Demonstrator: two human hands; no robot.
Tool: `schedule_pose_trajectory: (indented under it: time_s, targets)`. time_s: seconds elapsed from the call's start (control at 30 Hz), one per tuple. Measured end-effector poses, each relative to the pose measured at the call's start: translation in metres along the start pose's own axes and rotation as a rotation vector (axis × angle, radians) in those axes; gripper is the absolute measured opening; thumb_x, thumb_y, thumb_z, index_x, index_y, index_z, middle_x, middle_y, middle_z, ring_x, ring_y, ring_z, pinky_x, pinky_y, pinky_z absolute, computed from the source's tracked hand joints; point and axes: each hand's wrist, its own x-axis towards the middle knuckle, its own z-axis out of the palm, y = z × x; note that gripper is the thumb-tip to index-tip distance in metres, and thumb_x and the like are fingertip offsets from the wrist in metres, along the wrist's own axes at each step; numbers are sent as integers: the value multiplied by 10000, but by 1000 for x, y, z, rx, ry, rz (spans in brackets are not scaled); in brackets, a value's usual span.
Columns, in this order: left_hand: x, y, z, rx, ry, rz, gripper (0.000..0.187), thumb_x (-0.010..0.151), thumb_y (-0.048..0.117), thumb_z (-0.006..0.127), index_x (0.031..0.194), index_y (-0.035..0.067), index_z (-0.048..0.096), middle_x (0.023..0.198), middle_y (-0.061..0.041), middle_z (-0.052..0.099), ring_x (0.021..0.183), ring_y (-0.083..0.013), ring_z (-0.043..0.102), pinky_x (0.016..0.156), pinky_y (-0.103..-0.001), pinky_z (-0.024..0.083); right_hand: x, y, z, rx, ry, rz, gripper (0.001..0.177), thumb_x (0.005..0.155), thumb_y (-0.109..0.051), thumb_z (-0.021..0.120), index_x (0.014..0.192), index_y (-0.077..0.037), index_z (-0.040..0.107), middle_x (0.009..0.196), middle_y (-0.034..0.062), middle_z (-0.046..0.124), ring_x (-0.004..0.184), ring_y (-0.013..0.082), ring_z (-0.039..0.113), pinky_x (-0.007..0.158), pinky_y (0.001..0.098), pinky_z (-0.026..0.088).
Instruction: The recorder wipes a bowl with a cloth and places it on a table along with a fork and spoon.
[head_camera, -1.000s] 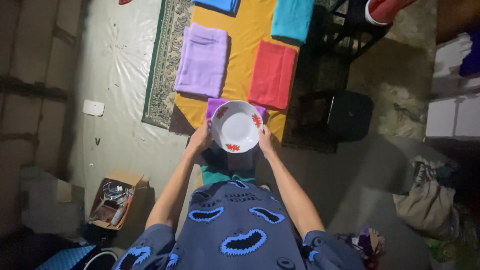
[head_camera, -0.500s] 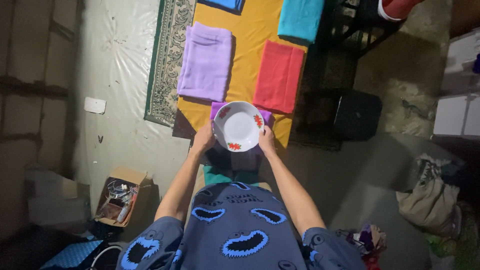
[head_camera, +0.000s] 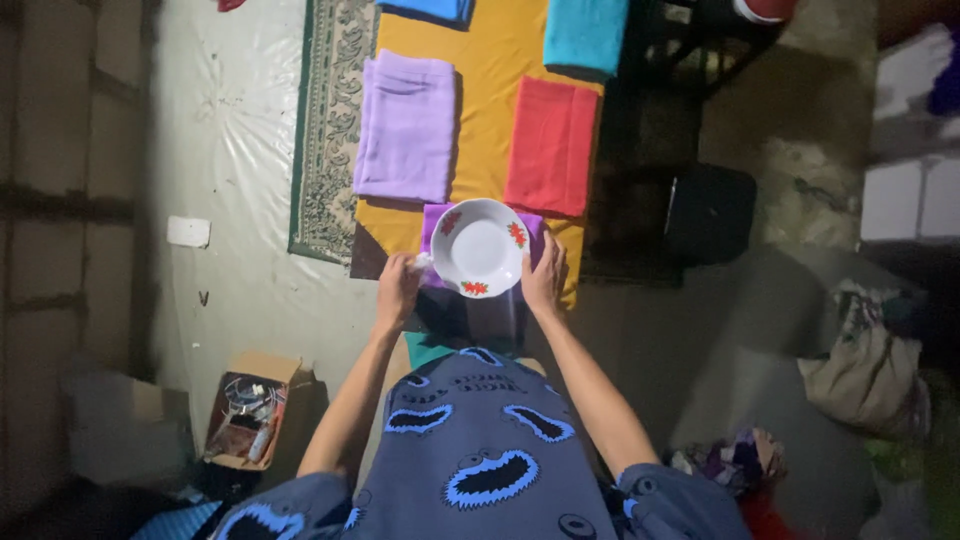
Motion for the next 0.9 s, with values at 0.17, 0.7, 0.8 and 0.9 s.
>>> schedule_pose_trajectory:
  time_s: [0.17,0.7,0.8,0.9]
  targets:
    - [-37,20,-18,-87,-19,95,231,942,33,670,1172,19,692,1218,-156,680,985,-303,700,854,-376,568,-47,-38,-41,102,141,-321,643,944,-167,688,1505,25,439,1482,287,481,1395,437,445,1143,501,358]
    - [-129,121,36,-355,-376,433,431,817,-64,693,1239,22,707,1308,-154,675,1123,-255,697,908,-322,564,-192,-10,-84,484,2,-3,268,906,-71,720,1167,-12,707,1109,121,753,999,220,735,855,329,574]
    - [-139,153,49,-442,-499,415,376,881,-51,695,1253,0,673,1329,-167,648,1172,-236,671,960,-324,541,-204,30,-91,539,3,71,293,909,-42,694,1200,-9,689,1132,112,748,1070,220,713,930,340,553]
    - [-154,165,88,-544,-673,154,477,823,-57,705,1291,5,640,1183,-152,696,1069,-189,664,910,-301,540,-204,79,-111,571,59,31,322,890,-22,692,1212,-5,690,1123,113,754,1059,206,714,933,353,554]
